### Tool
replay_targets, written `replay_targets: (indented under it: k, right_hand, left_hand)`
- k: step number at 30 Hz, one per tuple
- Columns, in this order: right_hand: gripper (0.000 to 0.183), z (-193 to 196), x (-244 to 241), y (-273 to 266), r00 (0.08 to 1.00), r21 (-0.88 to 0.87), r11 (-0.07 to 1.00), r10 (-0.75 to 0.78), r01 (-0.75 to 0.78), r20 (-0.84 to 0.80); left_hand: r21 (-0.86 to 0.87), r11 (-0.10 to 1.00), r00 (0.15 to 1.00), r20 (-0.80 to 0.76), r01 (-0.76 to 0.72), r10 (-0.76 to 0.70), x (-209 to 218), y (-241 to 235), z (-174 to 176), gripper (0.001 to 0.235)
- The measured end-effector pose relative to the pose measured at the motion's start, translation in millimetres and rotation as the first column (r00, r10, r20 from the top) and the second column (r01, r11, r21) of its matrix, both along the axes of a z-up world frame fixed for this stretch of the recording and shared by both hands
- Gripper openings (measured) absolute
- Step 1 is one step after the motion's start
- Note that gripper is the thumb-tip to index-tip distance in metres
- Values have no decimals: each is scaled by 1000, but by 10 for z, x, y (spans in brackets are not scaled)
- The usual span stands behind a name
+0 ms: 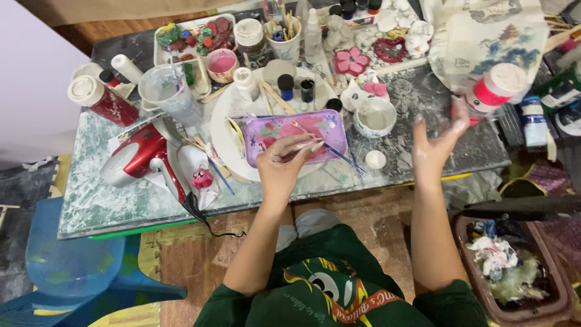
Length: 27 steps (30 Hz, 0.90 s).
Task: The person paints a small pink ceramic figurine with a brush, mixing red and white paint on a palette. They handle paint containers, a hairdryer, and a palette while applying paint to the figurine's surface.
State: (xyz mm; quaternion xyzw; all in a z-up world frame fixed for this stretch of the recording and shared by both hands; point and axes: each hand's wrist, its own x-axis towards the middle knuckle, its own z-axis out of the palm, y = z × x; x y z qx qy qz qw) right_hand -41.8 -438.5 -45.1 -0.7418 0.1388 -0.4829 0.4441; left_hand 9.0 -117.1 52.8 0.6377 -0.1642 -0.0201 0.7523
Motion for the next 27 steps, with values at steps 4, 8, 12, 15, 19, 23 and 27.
replay_targets:
  k: [4, 8, 12, 15, 19, 23, 27]
  right_hand:
    - [58, 479, 16, 407, 960, 97, 957, 277, -273, -29]
    - [50, 930, 76, 742, 871, 18, 871, 491, -491, -10]
    - [40, 1413, 25, 1084, 851, -146, 842, 493, -519, -178]
    - [33, 1689, 22, 1341, 844, -295, 794, 466, -531, -264]
    - [31, 1847, 110, 1680, 793, -329, 723, 525, -607, -308]
    - [32, 1851, 229, 1926, 755, -305, 694, 561, -652, -339]
    - [31, 1796, 371, 2166, 726, -289, 666, 611, -687, -316]
  left_hand:
    - [34, 999, 994, 101, 40, -43, 70, 127, 117, 22]
    - [186, 979, 987, 152, -88, 60, 132, 287, 277, 17]
    - [260, 948, 942, 323, -185, 95, 226, 497, 464, 14]
    - [331, 915, 943, 307, -232, 128, 272, 700, 521, 18]
    - [127, 922, 905, 280, -366, 321, 436, 1173, 463, 13]
    - [210, 606, 616, 507, -767, 603, 1086, 2021, 322, 26]
    - [204, 337, 385, 647, -919, 658, 2128, 3131, -74, 67]
